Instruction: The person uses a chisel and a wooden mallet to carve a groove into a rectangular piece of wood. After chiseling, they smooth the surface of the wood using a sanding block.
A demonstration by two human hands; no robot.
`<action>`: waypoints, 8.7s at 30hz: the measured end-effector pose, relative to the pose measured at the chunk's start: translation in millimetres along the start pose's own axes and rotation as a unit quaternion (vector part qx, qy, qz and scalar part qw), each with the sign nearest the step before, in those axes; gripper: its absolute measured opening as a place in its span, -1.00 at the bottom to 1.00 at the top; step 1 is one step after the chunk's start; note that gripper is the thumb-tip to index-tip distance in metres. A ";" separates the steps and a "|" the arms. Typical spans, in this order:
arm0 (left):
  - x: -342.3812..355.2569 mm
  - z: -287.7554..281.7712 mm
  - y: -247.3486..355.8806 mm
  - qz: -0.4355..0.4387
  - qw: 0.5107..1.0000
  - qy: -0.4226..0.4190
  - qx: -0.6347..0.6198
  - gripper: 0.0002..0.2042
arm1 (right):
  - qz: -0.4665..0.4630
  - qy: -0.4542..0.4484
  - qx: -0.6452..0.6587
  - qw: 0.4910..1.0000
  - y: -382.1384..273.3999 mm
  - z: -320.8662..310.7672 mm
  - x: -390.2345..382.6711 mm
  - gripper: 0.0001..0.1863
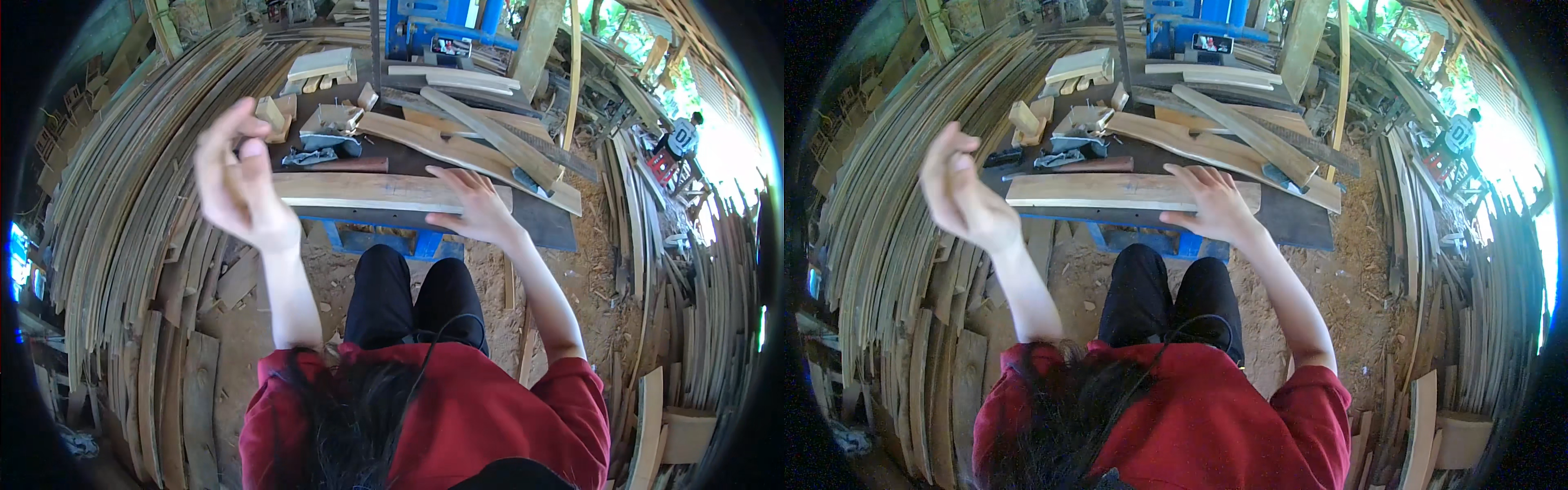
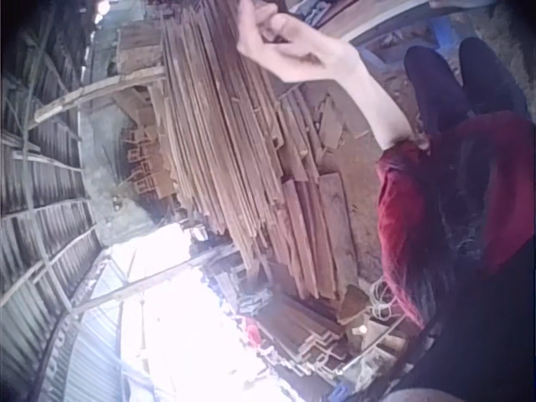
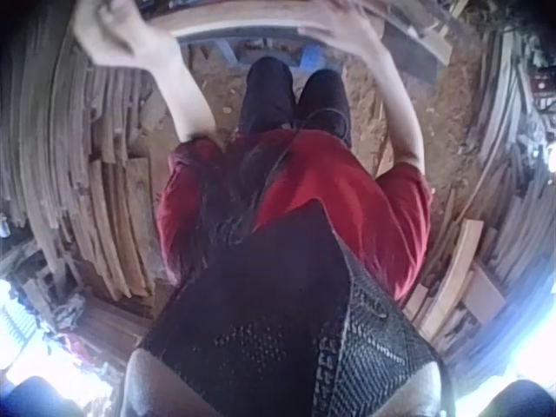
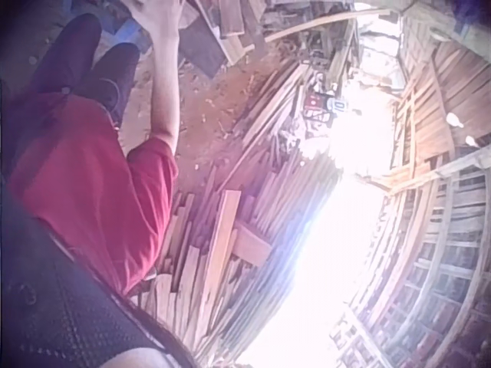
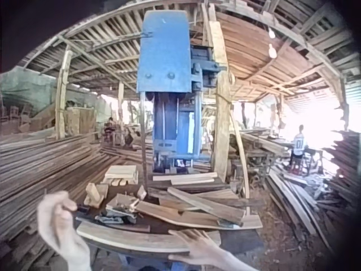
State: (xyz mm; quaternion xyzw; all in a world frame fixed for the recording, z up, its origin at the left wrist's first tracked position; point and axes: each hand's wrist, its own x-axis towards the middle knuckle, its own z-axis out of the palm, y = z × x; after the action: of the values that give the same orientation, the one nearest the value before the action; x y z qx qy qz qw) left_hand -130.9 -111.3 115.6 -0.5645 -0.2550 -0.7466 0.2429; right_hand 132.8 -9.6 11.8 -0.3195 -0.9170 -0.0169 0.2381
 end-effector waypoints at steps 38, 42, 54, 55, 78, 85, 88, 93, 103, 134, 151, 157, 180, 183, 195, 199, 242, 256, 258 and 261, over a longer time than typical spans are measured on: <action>-180.7 50.4 -64.2 -0.307 0.925 -0.128 0.184 -0.79 | 0.249 0.110 -0.120 0.955 114.9 -42.5 -28.6 -0.45; -182.0 48.3 -63.1 -0.308 0.916 -0.155 0.204 -0.81 | 0.233 0.102 -0.121 0.960 109.9 -35.4 -9.3 -0.44; -176.2 53.4 -57.8 -0.289 0.900 -0.231 0.230 -0.83 | 0.194 0.068 -0.153 0.967 114.3 -29.9 -5.6 -0.36; -176.8 53.0 -59.7 -0.284 0.900 -0.237 0.229 -0.84 | 0.194 0.068 -0.152 0.967 115.7 -29.0 -5.8 -0.36; -173.0 54.8 -60.5 -0.286 0.892 -0.267 0.228 -0.88 | 0.238 -0.202 -0.119 0.942 298.6 -55.8 112.0 -0.33; -173.5 48.2 -62.0 -0.275 0.886 -0.295 0.230 -0.85 | 0.164 -0.275 -0.143 0.937 338.6 -4.6 204.9 -0.40; -165.4 50.7 -56.5 -0.315 0.873 -0.310 0.205 -0.90 | 0.168 -0.262 -0.151 0.938 363.9 23.5 233.7 -0.40; -166.8 45.7 -57.4 -0.294 0.884 -0.301 0.201 -0.80 | 0.151 -0.279 -0.174 0.932 395.3 60.6 263.1 -0.40; -168.0 47.4 -61.4 -0.325 0.887 -0.266 0.191 -0.82 | 0.144 -0.217 -0.126 0.957 428.0 112.4 252.3 -0.35; -173.2 48.0 -56.0 -0.293 0.924 -0.203 0.140 -0.91 | -0.005 -0.090 -0.134 0.987 69.4 -54.1 11.4 -0.39; -181.8 69.1 -29.4 -0.134 0.865 -0.464 0.140 -0.60 | 0.235 0.029 -0.237 0.942 93.5 -11.2 -18.3 -0.35; -182.1 67.1 -28.1 -0.133 0.859 -0.473 0.142 -0.62 | 0.277 -0.061 -0.156 0.946 98.1 -19.7 2.9 -0.28; -188.2 57.5 -35.4 -0.110 0.865 -0.474 0.122 -0.69 | 0.220 -0.037 -0.144 0.964 164.4 -74.7 66.7 -0.29; -183.5 56.6 -32.5 -0.126 0.854 -0.487 0.129 -0.68 | 0.245 -0.065 -0.101 0.962 206.8 -62.0 92.5 -0.24; -180.8 58.6 -30.6 -0.136 0.853 -0.489 0.124 -0.68 | 0.224 -0.110 0.011 0.968 288.0 -11.6 104.1 -0.34; -180.8 58.0 -31.1 -0.139 0.852 -0.490 0.124 -0.67 | 0.235 -0.108 -0.059 0.964 211.4 -24.6 85.9 -0.35; -179.0 55.6 -35.2 -0.155 0.837 -0.513 0.110 -0.68 | 0.187 0.027 -0.043 0.981 143.9 -19.9 -47.6 -0.50; -161.9 8.0 -44.1 -0.208 0.820 -0.499 0.191 -0.68 | 0.134 -0.011 -0.046 0.990 128.9 -9.6 -86.9 -0.43; -162.4 9.4 -45.4 -0.198 0.820 -0.501 0.193 -0.66 | 0.157 0.019 -0.026 0.987 130.7 -4.0 -92.7 -0.56; -164.6 10.8 -46.3 -0.186 0.822 -0.500 0.202 -0.62 | 0.197 0.109 0.030 0.974 119.9 0.8 -90.4 -0.63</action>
State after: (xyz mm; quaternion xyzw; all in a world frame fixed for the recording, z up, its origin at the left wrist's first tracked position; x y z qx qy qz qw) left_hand -113.0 -57.1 -45.9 -0.7406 -0.5863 -0.3249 0.0471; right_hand 265.3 33.6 -43.8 -0.4832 -0.8046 0.0230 0.3444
